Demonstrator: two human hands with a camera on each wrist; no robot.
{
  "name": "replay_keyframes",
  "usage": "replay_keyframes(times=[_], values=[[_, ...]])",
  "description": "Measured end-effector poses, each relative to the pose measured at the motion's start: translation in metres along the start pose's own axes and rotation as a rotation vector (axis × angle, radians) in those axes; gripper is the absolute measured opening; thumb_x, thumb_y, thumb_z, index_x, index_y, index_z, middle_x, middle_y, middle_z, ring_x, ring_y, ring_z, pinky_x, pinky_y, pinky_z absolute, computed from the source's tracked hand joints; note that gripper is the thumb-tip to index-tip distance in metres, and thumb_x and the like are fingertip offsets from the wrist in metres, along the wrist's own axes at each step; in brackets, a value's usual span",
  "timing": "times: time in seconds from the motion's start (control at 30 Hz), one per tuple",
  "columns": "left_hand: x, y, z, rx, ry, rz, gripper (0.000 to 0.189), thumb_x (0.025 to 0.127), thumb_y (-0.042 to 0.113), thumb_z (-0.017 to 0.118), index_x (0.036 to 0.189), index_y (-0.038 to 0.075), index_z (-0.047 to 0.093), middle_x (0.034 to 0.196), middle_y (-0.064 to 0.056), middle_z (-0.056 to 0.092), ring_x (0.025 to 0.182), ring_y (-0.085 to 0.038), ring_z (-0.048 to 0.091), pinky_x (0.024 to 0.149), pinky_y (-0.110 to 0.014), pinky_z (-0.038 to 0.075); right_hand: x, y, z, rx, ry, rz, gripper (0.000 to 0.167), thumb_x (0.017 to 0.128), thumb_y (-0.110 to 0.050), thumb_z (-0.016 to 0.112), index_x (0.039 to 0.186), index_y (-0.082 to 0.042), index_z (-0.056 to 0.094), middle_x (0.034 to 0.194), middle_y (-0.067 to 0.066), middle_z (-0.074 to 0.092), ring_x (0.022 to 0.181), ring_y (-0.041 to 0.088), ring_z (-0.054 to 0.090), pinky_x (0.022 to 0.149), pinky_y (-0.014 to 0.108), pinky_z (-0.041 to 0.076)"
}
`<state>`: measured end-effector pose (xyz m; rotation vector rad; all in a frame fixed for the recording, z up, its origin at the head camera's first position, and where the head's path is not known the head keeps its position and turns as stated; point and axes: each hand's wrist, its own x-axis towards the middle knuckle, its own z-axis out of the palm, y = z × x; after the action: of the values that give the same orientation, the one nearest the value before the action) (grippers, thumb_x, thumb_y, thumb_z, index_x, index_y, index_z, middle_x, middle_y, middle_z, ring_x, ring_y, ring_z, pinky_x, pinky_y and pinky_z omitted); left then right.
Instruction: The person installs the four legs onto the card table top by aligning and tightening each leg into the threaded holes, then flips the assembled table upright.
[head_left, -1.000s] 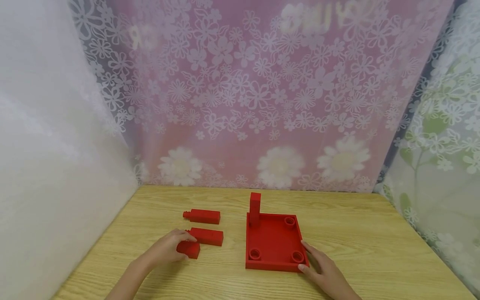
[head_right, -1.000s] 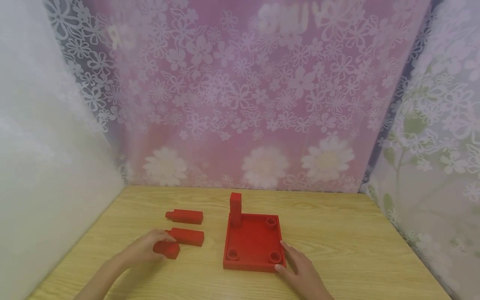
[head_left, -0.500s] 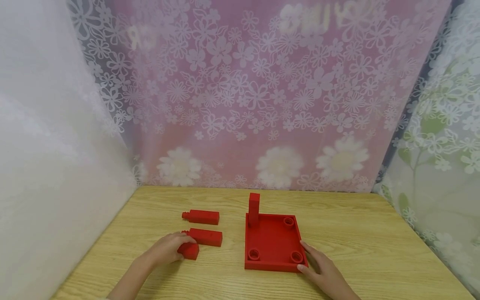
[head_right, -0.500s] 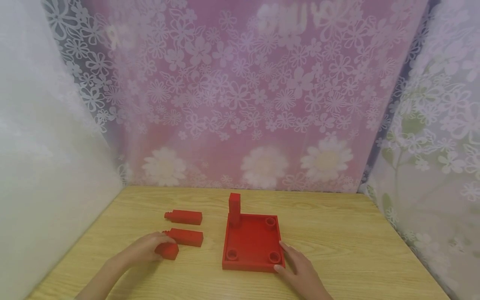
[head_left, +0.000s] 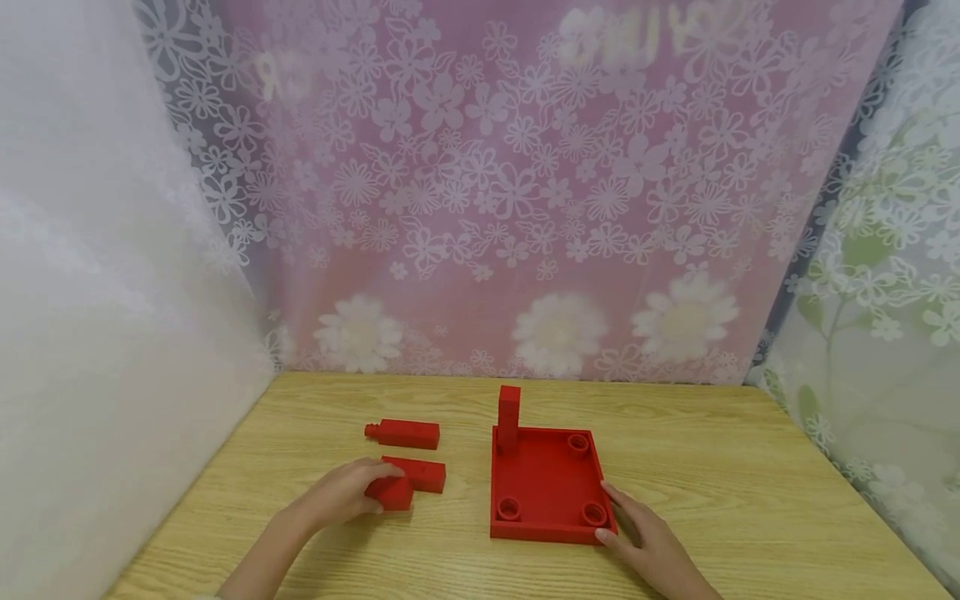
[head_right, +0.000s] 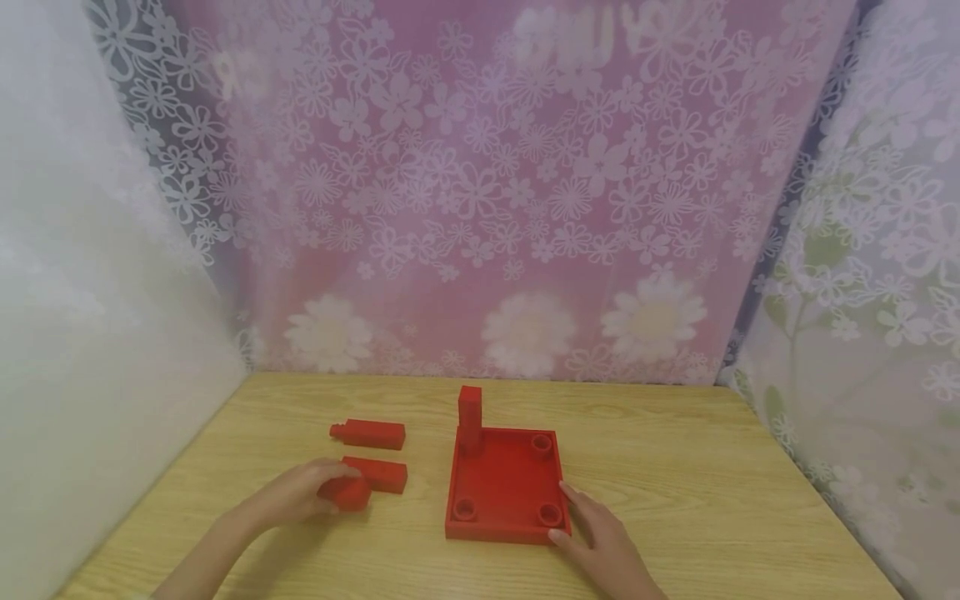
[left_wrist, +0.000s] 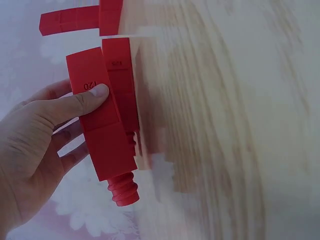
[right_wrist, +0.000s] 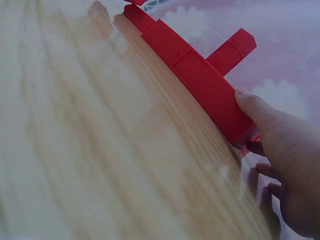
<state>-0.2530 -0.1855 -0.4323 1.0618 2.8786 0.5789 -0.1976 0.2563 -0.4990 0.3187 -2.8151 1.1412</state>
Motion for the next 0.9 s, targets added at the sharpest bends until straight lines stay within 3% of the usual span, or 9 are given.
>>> replay_keyframes(times=[0.47, 0.7, 0.9], values=[[0.018, 0.027, -0.003, -0.042, 0.056, 0.05, 0.048, 0.075, 0.005, 0.074, 0.121, 0.004, 0.058, 0.117, -0.009, 0.058, 0.107, -0.025, 0.053, 0.085, -0.039, 0.046, 0.0, 0.0, 0.001, -0.006, 0.007, 0.001, 0.068, 0.085, -0.048, 0.06, 0.14, -0.012, 0.04, 0.135, 0.014, 0.043, 0.123, 0.037, 0.038, 0.091, 0.058, 0.035], [0.028, 0.036, -0.001, -0.034, 0.089, 0.038, 0.047, 0.076, 0.006, 0.073, 0.12, 0.006, 0.058, 0.115, -0.008, 0.059, 0.103, -0.025, 0.054, 0.083, -0.039, 0.047, -0.001, 0.001, 0.001, -0.006, 0.007, 0.001, 0.068, 0.085, -0.048, 0.059, 0.14, -0.012, 0.04, 0.135, 0.014, 0.043, 0.123, 0.037, 0.038, 0.091, 0.057, 0.034], [0.036, 0.043, -0.001, -0.024, 0.124, 0.046, 0.049, 0.076, 0.012, 0.075, 0.121, 0.008, 0.057, 0.118, -0.007, 0.057, 0.11, -0.025, 0.052, 0.087, -0.039, 0.044, -0.001, 0.0, 0.0, -0.009, 0.009, -0.001, 0.069, 0.085, -0.048, 0.06, 0.14, -0.012, 0.04, 0.135, 0.014, 0.044, 0.122, 0.037, 0.038, 0.092, 0.057, 0.034]])
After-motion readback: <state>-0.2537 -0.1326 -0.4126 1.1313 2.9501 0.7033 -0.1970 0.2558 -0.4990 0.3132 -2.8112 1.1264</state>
